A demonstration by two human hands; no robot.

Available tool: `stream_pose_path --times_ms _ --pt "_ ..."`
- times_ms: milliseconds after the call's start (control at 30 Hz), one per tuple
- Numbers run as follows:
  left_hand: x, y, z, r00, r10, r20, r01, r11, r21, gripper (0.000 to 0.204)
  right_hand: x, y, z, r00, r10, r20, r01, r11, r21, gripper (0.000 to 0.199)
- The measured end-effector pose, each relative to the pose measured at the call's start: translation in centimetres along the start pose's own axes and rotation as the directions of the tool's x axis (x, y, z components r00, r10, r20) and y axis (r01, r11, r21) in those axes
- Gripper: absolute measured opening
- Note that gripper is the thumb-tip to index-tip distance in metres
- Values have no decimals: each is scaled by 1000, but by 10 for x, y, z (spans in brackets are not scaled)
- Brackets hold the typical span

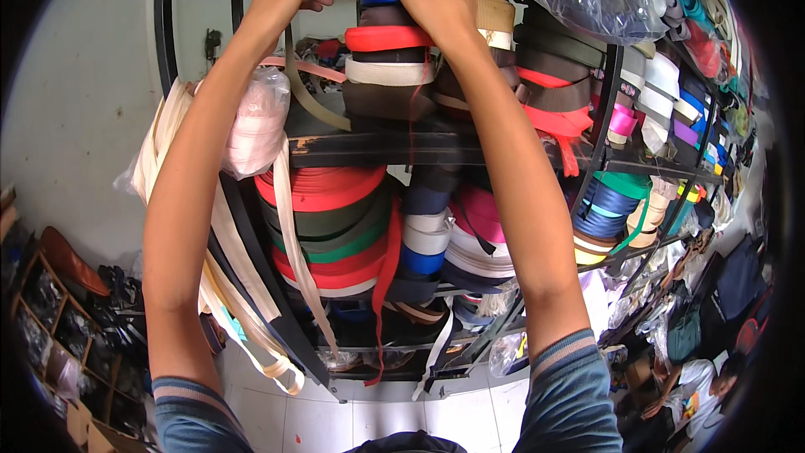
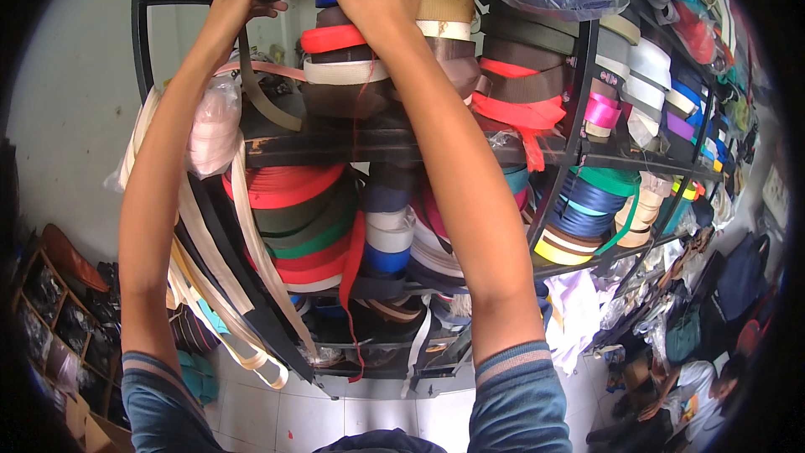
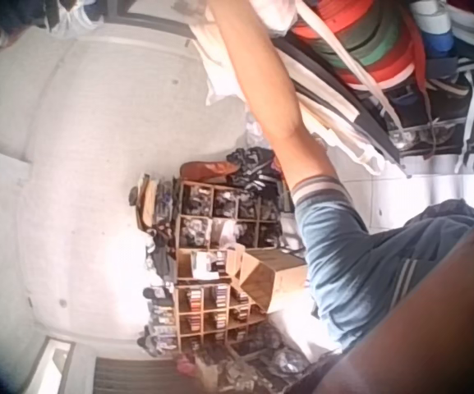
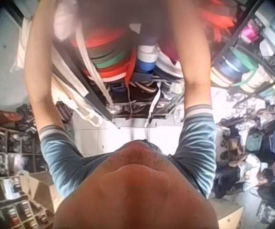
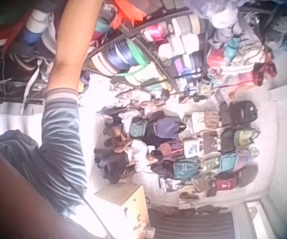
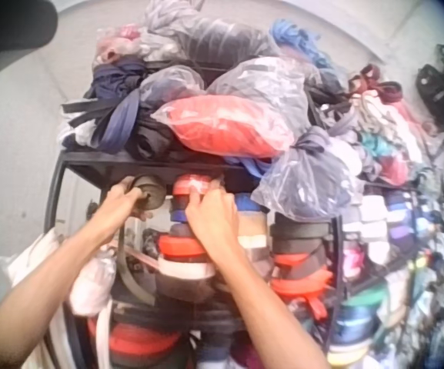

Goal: The person organizes rolls of colored ribbons and tape by retrieving them from boxes and placing them onto shelves in a storage area.

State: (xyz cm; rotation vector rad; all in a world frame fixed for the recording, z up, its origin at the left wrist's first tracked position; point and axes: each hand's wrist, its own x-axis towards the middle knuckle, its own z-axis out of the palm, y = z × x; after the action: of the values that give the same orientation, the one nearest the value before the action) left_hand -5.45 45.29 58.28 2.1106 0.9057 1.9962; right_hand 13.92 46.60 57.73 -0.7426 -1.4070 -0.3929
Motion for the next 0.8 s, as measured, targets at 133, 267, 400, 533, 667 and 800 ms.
stream_pose_path --times_ms 133,267,400,533,667,800 --pt "-6 4 4 998 41 52 -42 999 22 37 1 1 -2 999 29 24 -29 999 31 40" --pt "-14 6 -4 997 51 58 -54 997 56 33 -4 -5 -7 1000 -2 19 2 1000 9 34" --pt "-18 9 -2 995 71 64 -78 991 110 32 -8 0 -16 991 -126 -33 127 990 52 38" --pt "-35 24 -6 985 160 70 -171 968 183 32 -19 26 -10 878 -469 -100 457 881 -119 51" --pt "-84 50 12 942 330 68 -332 877 347 32 -40 59 -53 805 -577 -137 551 813 -189 41" --pt "-104 72 43 886 456 89 -442 768 464 35 -22 90 -64 983 -183 18 183 983 -7 59"
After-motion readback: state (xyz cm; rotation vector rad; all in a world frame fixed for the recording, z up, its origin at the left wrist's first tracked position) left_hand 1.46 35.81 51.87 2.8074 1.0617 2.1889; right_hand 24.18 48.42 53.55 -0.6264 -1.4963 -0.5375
